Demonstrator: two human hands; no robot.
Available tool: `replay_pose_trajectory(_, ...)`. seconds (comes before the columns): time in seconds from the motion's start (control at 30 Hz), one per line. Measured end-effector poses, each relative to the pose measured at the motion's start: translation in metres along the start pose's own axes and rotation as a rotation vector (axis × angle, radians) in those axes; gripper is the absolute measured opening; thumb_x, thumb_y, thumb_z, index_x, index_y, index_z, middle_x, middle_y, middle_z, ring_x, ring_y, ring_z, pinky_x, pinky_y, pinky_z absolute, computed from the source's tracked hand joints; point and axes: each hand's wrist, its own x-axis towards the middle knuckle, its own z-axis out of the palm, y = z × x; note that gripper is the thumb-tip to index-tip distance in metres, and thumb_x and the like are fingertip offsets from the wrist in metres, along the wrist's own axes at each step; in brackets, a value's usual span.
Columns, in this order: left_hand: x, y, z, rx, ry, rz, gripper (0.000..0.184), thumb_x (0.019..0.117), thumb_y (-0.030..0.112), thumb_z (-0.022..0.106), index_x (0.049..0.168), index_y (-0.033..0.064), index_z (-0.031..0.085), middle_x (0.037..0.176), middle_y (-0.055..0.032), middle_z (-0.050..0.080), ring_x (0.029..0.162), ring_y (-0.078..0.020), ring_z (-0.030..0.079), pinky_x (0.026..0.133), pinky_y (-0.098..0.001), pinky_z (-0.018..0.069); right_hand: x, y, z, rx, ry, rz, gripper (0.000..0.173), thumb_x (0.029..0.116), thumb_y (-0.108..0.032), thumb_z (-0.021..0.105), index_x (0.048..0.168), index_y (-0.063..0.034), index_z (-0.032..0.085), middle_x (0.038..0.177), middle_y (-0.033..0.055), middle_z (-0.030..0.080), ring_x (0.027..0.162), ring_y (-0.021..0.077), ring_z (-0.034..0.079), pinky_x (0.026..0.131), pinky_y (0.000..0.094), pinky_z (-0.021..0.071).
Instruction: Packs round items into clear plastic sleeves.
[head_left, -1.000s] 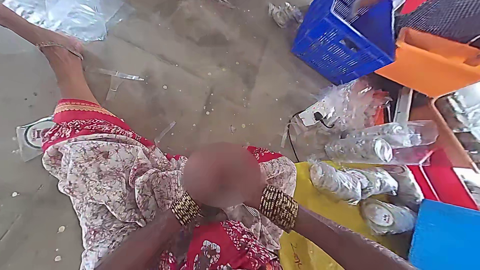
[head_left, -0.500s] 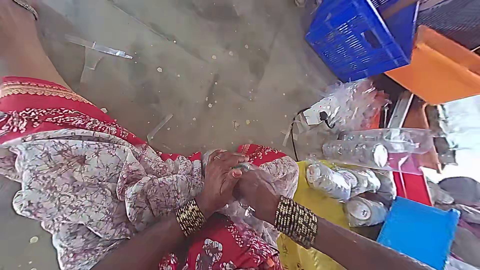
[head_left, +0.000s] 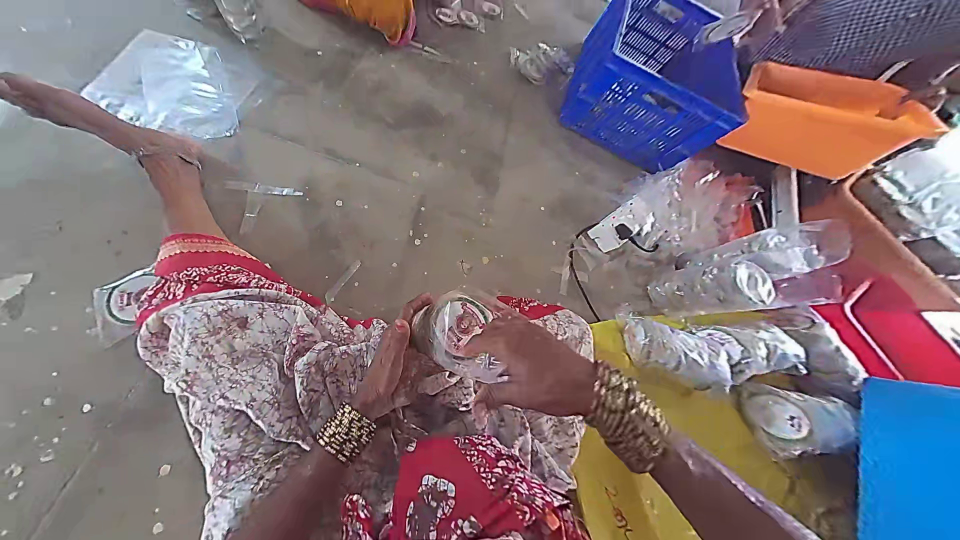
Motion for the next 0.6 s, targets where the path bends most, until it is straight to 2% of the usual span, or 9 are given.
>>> replay_pose_trajectory(0.03,-0.002,-0.006,-0.001,0.013,-0.016,-0.012,0.099,0.0978,0.076,0.019,0.152,-0.0050,0.038,0.156,-0.0158,0.045,0.144,-0.0203,0.043,0.120,-0.0384,0.0360,0.001,0.002,0.012,-0.075,0.047,0.006,0.044,0.0966,-0.035,0.069,0.125,-0.0009,0.068,0.124,0.0207,0.068,0.121,0.0403,0.061,0.107,0.0616,0.0410)
replay_pose_trajectory(0.1,-0.005,-0.016,0.000,0.079,-0.021,-0.051,0.094,0.1000,0.072,0.022,0.153,-0.0032,0.038,0.157,-0.0143,0.043,0.145,-0.0172,0.042,0.121,-0.0363,0.0335,0.008,0.010,0.035,-0.173,0.195,-0.001,0.024,0.1020,-0.017,0.056,0.109,0.0014,0.070,0.110,0.0219,0.070,0.110,0.0416,0.065,0.098,0.0603,0.0472)
replay_pose_trajectory(0.2,-0.009,-0.020,0.005,0.206,0.032,-0.122,0.076,0.1070,0.053,0.022,0.155,-0.0038,0.035,0.158,-0.0165,0.042,0.146,-0.0141,0.040,0.122,-0.0312,0.0291,0.013,0.015,0.044,-0.163,0.368,-0.028,0.027,0.1055,-0.017,0.048,0.099,0.0014,0.068,0.092,0.0213,0.070,0.092,0.0405,0.070,0.082,0.0572,0.0535)
replay_pose_trajectory(0.3,-0.012,-0.006,0.009,0.266,0.121,-0.177,0.061,0.1094,0.032,0.023,0.151,-0.0094,0.037,0.153,-0.0243,0.045,0.142,-0.0206,0.045,0.120,-0.0333,0.0334,0.023,0.011,0.045,-0.105,0.494,-0.061,0.023,0.1009,-0.009,0.054,0.112,0.0020,0.070,0.111,0.0220,0.071,0.109,0.0404,0.068,0.095,0.0583,0.0516)
replay_pose_trajectory(0.37,-0.006,0.029,0.025,0.257,0.150,-0.350,0.051,0.1105,0.015,0.019,0.149,-0.0145,0.035,0.150,-0.0279,0.046,0.139,-0.0231,0.048,0.118,-0.0333,0.0355,0.026,0.012,0.052,-0.085,0.704,-0.083,0.021,0.0963,-0.005,0.059,0.109,-0.0001,0.074,0.111,0.0197,0.074,0.108,0.0377,0.070,0.094,0.0572,0.0530)
replay_pose_trajectory(0.4,-0.002,0.040,0.026,0.255,0.123,-0.445,0.051,0.1110,0.015,0.016,0.150,-0.0133,0.034,0.152,-0.0257,0.044,0.139,-0.0228,0.046,0.118,-0.0344,0.0337,0.028,0.014,0.053,-0.074,0.802,-0.081,0.019,0.0962,-0.007,0.060,0.106,-0.0018,0.076,0.107,0.0183,0.075,0.105,0.0364,0.071,0.092,0.0564,0.0538)
replay_pose_trajectory(0.43,-0.002,0.030,0.021,0.280,0.098,-0.408,0.053,0.1120,0.020,0.015,0.149,-0.0131,0.035,0.151,-0.0249,0.046,0.138,-0.0232,0.048,0.117,-0.0353,0.0355,0.026,0.013,0.049,-0.067,0.852,-0.065,0.020,0.0993,-0.012,0.059,0.106,-0.0022,0.076,0.105,0.0178,0.075,0.103,0.0356,0.071,0.091,0.0553,0.0540)
replay_pose_trajectory(0.5,-0.008,-0.029,0.001,0.263,0.116,-0.064,0.067,0.1115,0.038,0.017,0.143,-0.0164,0.040,0.143,-0.0295,0.053,0.131,-0.0285,0.056,0.113,-0.0379,0.0440,0.015,0.016,0.036,-0.083,0.881,-0.095,0.023,0.1028,-0.017,0.056,0.103,-0.0004,0.073,0.096,0.0176,0.073,0.096,0.0348,0.072,0.085,0.0518,0.0551)
replay_pose_trajectory(0.6,-0.010,-0.040,-0.005,0.333,0.099,-0.027,0.070,0.1097,0.043,0.016,0.150,-0.0126,0.032,0.150,-0.0275,0.046,0.137,-0.0233,0.051,0.114,-0.0328,0.0416,-0.010,0.020,0.027,-0.059,1.081,-0.132,0.023,0.1014,-0.015,0.057,0.098,0.0019,0.073,0.091,0.0171,0.074,0.090,0.0334,0.073,0.079,0.0483,0.0569)
